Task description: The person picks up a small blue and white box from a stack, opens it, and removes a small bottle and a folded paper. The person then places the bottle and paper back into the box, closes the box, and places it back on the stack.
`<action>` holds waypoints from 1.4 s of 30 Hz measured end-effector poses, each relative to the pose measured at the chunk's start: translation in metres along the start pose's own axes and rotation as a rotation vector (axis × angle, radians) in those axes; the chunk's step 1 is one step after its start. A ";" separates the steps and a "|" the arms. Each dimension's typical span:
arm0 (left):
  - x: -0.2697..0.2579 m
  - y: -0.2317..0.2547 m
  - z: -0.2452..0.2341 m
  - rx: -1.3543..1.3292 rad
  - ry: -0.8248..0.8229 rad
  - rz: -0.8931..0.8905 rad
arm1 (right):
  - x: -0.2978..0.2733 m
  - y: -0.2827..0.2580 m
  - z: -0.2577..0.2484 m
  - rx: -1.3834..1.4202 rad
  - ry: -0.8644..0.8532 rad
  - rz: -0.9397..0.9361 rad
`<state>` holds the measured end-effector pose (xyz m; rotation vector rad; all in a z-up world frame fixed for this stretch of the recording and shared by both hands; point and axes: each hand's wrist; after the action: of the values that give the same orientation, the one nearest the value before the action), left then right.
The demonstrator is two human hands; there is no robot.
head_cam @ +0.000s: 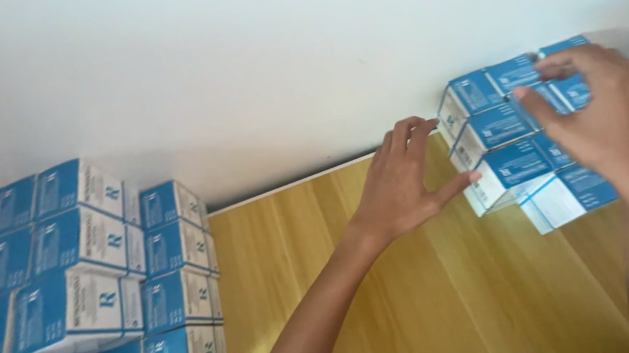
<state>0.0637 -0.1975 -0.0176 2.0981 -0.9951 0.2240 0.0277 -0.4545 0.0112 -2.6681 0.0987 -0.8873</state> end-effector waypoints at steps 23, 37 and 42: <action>0.077 0.006 0.123 0.079 0.049 0.259 | -0.076 0.170 -0.040 0.193 0.065 0.786; 0.121 0.004 0.161 0.358 -0.097 0.168 | -0.060 0.171 -0.037 -0.148 0.040 0.577; 0.122 0.011 0.178 0.288 -0.095 0.253 | -0.104 0.234 -0.009 0.192 0.257 0.393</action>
<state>0.1095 -0.4002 -0.0761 2.2517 -1.3549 0.4195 -0.0526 -0.6609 -0.1181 -2.2365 0.5482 -1.0385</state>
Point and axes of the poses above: each hand's wrist, its own x-axis towards the middle knuckle, its own z-axis out of the palm, y = z × x, and after that the axes turned 7 degrees about z, right-handed
